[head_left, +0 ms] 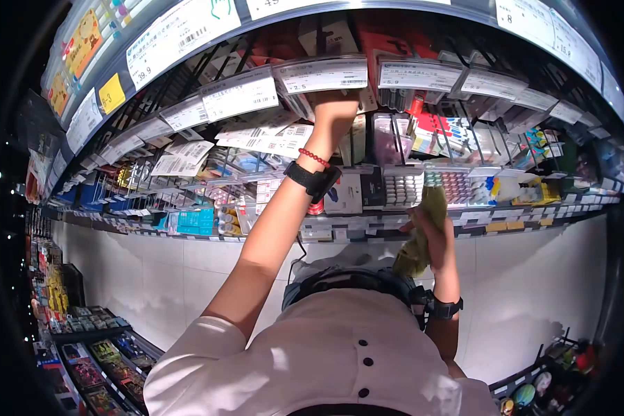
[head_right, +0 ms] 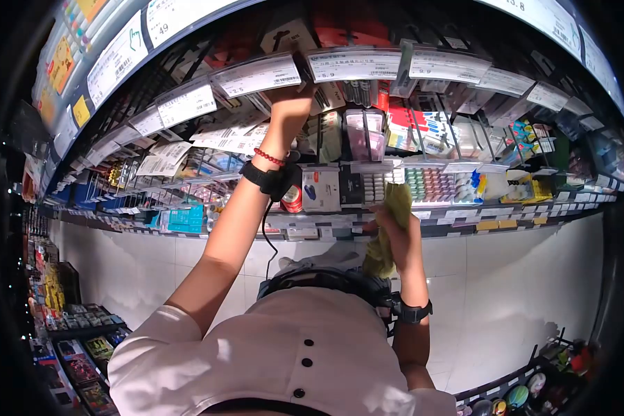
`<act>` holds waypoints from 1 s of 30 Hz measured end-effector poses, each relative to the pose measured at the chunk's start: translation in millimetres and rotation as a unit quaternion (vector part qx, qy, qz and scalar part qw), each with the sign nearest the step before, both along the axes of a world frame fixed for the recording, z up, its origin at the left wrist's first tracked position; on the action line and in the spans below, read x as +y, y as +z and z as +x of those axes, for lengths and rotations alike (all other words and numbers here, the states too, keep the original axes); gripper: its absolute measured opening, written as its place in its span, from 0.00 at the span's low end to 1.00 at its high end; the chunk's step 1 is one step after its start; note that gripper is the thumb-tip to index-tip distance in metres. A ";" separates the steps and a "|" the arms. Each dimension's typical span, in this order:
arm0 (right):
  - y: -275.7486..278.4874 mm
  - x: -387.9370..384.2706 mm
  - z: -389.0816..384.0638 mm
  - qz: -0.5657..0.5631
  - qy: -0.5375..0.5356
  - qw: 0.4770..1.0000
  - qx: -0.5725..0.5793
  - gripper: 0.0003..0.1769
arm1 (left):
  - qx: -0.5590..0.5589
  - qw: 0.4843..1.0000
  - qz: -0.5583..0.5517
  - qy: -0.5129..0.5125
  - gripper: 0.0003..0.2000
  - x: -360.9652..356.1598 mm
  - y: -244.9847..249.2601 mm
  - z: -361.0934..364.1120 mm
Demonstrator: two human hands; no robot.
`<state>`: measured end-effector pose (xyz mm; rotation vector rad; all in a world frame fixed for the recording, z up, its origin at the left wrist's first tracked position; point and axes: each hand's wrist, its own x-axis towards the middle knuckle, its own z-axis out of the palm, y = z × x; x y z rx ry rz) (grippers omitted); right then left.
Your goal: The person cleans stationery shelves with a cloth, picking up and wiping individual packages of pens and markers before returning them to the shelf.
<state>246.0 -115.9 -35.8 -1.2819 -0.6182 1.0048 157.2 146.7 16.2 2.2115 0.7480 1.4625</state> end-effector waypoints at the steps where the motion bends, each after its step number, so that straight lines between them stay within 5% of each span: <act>1: 0.3 -0.6 0.0 -0.010 -0.005 1.000 -0.009 0.14 | -0.008 1.000 0.018 -0.012 0.11 7.8 -0.8 1.3; 2: 1.3 -1.0 -0.6 -0.019 -0.007 1.000 -0.017 0.14 | 0.030 0.995 0.096 -0.006 0.10 12.7 -3.9 -1.5; 3: 2.6 -1.4 -1.9 -0.027 -0.007 0.999 -0.025 0.15 | 0.127 0.890 0.414 0.140 0.07 22.2 -12.0 -8.3; 5: 0.4 -4.1 -6.0 -0.034 -0.032 0.999 0.005 0.20 | 0.188 0.950 0.228 0.104 0.11 10.4 -24.3 -26.8; 7: 8.7 0.5 -15.4 -0.025 -0.091 0.993 0.077 0.21 | 0.030 0.989 -0.142 -0.005 0.12 -13.4 -9.7 -47.0; 9: 8.2 5.3 -18.8 -0.055 -0.165 0.977 0.122 0.19 | 0.077 0.975 -0.210 -0.008 0.11 -36.1 15.5 -90.7; 11: -8.3 4.7 -13.9 -0.025 -0.169 0.975 0.141 0.21 | -0.139 0.915 -0.361 -0.114 0.10 -45.7 11.9 -132.3; 12: -18.3 4.0 -9.7 -0.032 -0.164 0.976 0.139 0.20 | -0.143 0.917 -0.352 -0.126 0.08 -37.5 4.3 -158.7; 13: -25.2 6.6 -8.6 -0.040 -0.161 0.977 0.136 0.20 | 0.031 0.973 -0.224 -0.041 0.09 -33.3 22.3 -189.5; 15: -17.6 18.8 -21.0 -0.047 -0.173 0.977 0.113 0.19 | 0.004 0.961 -0.275 0.027 0.09 -10.9 18.3 -240.2; 17: -17.5 26.3 -25.0 -0.061 -0.118 0.987 0.091 0.18 | 0.108 0.959 -0.201 0.167 0.08 19.3 23.5 -293.2; 21: -8.9 52.1 -57.8 -0.045 -0.143 0.986 0.078 0.18 | 0.249 0.852 -0.270 0.373 0.13 93.9 -1.0 -383.6; 27: 9.9 72.5 -120.8 -0.038 -0.114 0.989 0.085 0.19 | 0.299 0.799 -0.325 0.409 0.28 136.6 -20.5 -398.1; 30: 12.1 74.5 -142.4 -0.038 -0.138 0.986 0.089 0.18 | 0.314 0.787 -0.317 0.426 0.26 135.4 -19.7 -387.1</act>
